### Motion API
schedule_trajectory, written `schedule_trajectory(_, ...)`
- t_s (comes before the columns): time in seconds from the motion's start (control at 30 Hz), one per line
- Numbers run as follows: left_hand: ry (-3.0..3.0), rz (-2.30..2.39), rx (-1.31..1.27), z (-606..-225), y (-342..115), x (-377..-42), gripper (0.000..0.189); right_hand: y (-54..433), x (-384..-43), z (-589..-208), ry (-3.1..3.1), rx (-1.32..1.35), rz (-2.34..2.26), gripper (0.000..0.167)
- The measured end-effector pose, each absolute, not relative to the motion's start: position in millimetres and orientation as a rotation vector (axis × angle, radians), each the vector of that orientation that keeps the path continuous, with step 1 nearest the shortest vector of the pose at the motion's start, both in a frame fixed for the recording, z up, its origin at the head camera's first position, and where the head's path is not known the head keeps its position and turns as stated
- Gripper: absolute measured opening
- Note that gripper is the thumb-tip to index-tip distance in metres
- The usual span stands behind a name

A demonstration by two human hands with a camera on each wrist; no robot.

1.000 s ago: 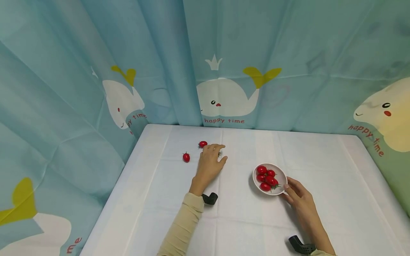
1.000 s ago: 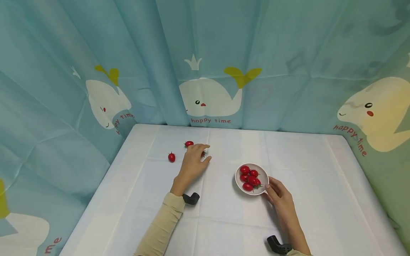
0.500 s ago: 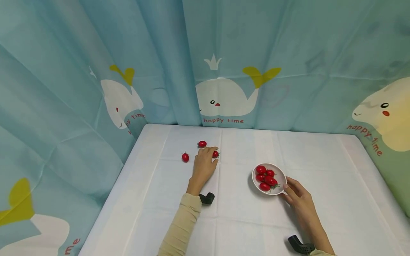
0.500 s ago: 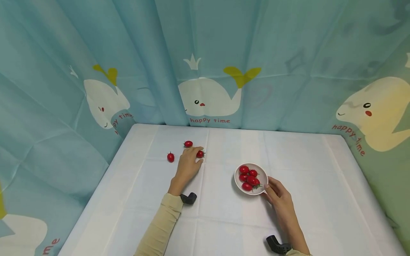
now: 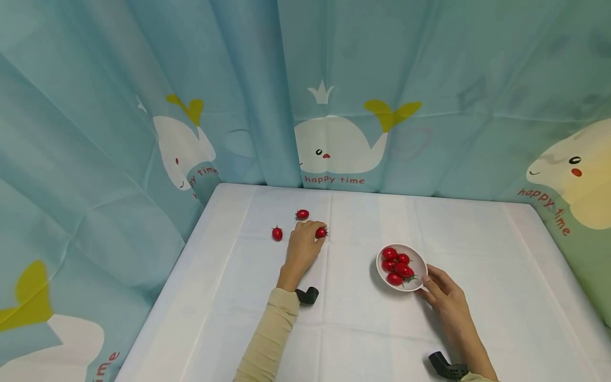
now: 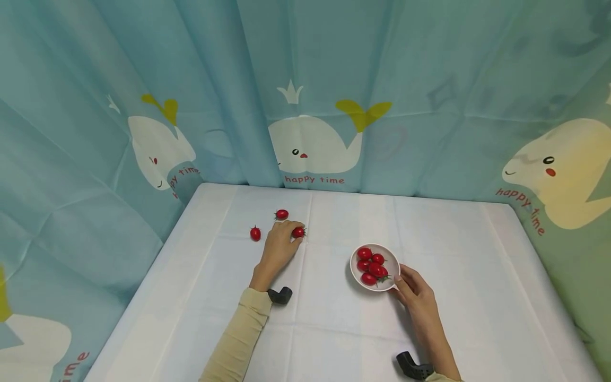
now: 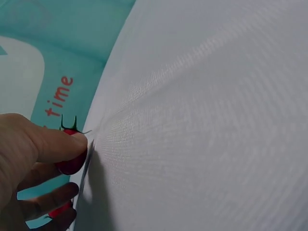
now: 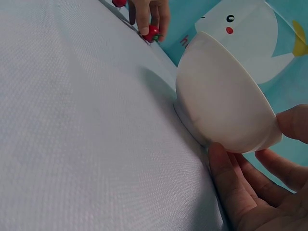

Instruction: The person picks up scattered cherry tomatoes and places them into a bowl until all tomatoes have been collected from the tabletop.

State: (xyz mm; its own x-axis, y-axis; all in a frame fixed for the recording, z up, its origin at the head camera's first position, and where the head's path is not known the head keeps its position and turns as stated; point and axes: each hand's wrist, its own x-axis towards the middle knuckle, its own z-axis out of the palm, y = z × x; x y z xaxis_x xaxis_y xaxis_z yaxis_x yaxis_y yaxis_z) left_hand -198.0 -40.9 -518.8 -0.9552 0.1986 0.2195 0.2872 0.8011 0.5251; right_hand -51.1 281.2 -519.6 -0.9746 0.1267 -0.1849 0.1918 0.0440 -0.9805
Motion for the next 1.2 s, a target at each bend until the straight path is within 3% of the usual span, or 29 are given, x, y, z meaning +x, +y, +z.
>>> schedule_trajectory(0.73,-2.774,-1.086,-0.718,-489.8,-4.1,-170.3,0.032,281.5,-50.6,-518.2,2.249,0.359,-2.074,0.068)
schedule_trajectory(1.2,-2.622,-1.068,-1.107,-487.4,24.4,-149.7,0.034,281.9,-50.1,-521.3,2.237,0.341,-2.123,0.067)
